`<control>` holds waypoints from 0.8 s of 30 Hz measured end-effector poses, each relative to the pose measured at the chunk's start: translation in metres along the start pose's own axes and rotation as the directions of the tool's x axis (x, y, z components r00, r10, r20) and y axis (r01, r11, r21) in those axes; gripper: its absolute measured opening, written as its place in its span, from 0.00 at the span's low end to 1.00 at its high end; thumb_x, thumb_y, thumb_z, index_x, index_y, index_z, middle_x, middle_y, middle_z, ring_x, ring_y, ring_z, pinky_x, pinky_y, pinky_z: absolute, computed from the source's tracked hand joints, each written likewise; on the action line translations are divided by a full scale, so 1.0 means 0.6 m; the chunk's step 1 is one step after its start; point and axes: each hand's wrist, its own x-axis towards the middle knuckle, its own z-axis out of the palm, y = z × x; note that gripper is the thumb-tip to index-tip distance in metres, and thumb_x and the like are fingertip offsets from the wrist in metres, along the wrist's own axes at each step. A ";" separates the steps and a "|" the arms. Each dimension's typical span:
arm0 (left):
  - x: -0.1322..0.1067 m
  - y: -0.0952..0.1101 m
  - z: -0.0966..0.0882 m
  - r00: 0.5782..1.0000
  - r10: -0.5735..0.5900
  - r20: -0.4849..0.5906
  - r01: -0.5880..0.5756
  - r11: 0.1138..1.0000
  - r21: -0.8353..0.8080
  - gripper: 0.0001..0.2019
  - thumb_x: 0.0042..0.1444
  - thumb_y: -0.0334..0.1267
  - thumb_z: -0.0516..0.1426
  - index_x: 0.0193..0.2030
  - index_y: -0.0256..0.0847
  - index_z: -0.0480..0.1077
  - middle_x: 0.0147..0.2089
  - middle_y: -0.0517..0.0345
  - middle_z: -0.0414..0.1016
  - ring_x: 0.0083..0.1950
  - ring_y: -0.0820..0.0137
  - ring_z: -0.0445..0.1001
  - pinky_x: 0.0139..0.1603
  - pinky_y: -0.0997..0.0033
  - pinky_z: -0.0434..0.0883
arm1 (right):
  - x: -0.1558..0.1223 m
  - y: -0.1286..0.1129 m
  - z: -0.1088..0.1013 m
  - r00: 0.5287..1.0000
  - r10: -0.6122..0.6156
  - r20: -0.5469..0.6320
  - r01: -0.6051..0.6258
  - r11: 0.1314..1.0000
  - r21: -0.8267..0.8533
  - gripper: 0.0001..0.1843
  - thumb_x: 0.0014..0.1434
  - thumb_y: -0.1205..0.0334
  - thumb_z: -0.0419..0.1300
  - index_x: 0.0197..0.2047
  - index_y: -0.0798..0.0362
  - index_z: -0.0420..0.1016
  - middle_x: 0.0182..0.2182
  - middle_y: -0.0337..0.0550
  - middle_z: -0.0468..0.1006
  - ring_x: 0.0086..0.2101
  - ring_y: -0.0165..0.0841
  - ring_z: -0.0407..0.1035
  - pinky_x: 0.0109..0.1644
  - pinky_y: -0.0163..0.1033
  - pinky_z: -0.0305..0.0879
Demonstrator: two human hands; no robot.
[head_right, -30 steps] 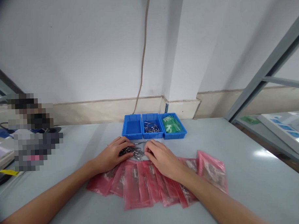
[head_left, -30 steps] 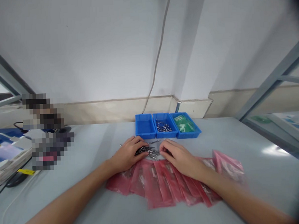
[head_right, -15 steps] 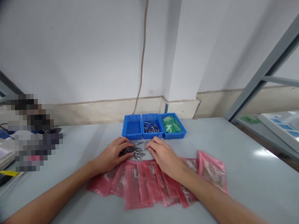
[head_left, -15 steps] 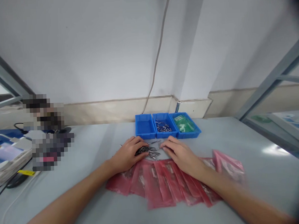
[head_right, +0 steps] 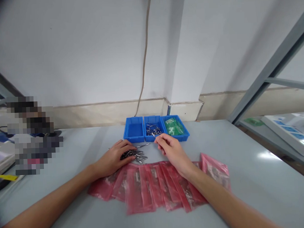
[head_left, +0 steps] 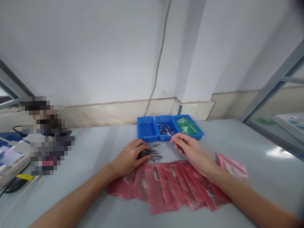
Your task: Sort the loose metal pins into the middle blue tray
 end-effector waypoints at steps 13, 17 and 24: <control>0.000 0.000 -0.001 1.000 0.025 -0.002 -0.025 1.000 -0.003 0.13 0.76 0.46 0.58 0.62 0.47 0.74 0.58 0.52 0.76 0.60 0.58 0.74 0.65 0.50 0.72 | -0.004 -0.007 0.006 0.999 0.021 -0.041 -0.013 0.983 0.185 0.21 0.67 0.40 0.66 0.47 0.50 0.82 0.31 0.38 0.73 0.26 0.29 0.59 0.28 0.37 0.52; 0.000 0.000 0.000 1.000 0.006 -0.001 -0.006 1.000 -0.007 0.13 0.76 0.45 0.59 0.62 0.47 0.74 0.59 0.51 0.75 0.60 0.57 0.73 0.65 0.49 0.72 | -0.005 -0.012 0.003 0.999 -0.027 -0.035 0.033 0.983 0.179 0.22 0.70 0.39 0.63 0.55 0.47 0.81 0.35 0.39 0.75 0.26 0.29 0.60 0.29 0.37 0.52; -0.001 0.000 0.001 1.000 0.014 -0.008 -0.014 1.000 -0.001 0.13 0.76 0.46 0.58 0.62 0.48 0.74 0.59 0.51 0.75 0.59 0.57 0.73 0.64 0.48 0.73 | -0.005 0.004 0.006 0.990 -0.099 0.104 0.120 0.969 -0.218 0.16 0.73 0.45 0.60 0.46 0.48 0.81 0.33 0.40 0.78 0.31 0.36 0.70 0.37 0.41 0.68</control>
